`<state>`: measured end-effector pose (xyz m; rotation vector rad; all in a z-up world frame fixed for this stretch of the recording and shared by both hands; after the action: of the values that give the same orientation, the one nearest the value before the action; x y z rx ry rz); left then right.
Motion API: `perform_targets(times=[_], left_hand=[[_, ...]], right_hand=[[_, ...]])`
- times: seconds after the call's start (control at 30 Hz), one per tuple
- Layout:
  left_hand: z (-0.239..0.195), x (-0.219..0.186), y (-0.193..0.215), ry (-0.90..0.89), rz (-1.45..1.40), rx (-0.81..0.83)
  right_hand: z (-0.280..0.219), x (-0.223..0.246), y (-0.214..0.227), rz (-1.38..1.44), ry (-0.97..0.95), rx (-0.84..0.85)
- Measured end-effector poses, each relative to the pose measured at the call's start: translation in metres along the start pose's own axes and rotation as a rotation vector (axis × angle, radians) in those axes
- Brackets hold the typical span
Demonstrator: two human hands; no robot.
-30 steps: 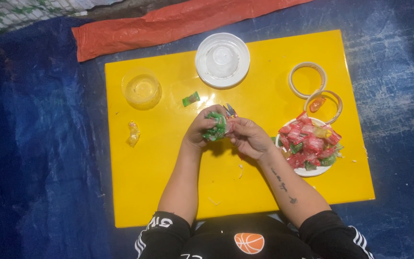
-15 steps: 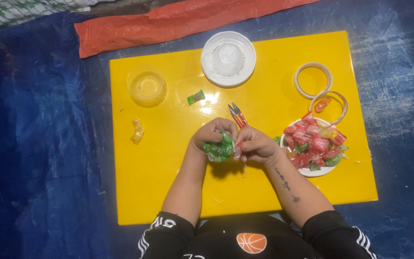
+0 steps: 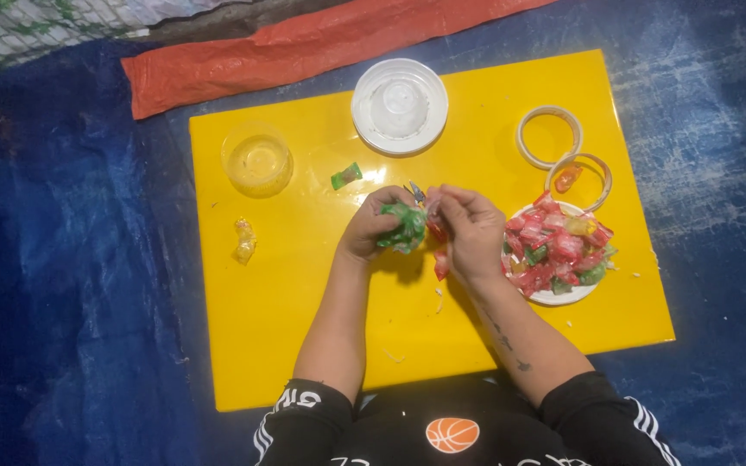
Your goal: The person uses a red utility knife to cut small pieces of red and green wrapped candy on a yellow table. They unwrap the candy, cut it into smaller pieces, and place the pieces onto a white plate. The person handles the candy and knife with both hands throughout the task.
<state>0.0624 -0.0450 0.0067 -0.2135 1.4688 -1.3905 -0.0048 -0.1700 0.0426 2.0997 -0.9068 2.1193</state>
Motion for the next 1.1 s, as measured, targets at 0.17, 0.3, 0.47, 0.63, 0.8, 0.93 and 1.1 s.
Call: perform_targets(times=[0.17,0.3,0.47,0.63,0.8,0.93,1.1], left_hand=[[-0.003,-0.001,-0.001,0.083,0.087,-0.031],[-0.01,0.001,-0.004,0.223,0.26,0.026],[-0.003,-0.018,-0.053,0.501,0.511,-0.079],[0.001,-0.022,-0.059,0.586,1.035,-0.119],[-0.007,-0.027,-0.066,0.723,0.809,-0.228],[-0.005,-0.011,-0.014,0.642,0.836,-0.267],[-0.005,-0.009,-0.01,0.537,0.831,-0.368]], right_hand=[[0.012,0.003,0.006,0.066,0.031,-0.049],[0.035,0.028,0.019,0.148,0.06,-0.138],[0.033,0.076,0.014,0.27,0.048,-0.116],[0.029,0.072,0.01,0.257,0.017,-0.08],[0.024,0.06,0.001,0.219,-0.048,0.04],[0.015,0.071,0.005,0.123,-0.013,0.048],[0.013,0.096,0.016,0.226,-0.006,0.048]])
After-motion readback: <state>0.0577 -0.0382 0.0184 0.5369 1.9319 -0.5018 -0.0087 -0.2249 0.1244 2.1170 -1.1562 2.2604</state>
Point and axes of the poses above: each hand's wrist, its own z-axis towards the middle knuckle, its own y-axis out of the back of the hand, x = y × z, the point moved 6 cm from there along z, towards the middle knuckle, and after that the axes turned 2 degrees about x, right-handed, at the moved point
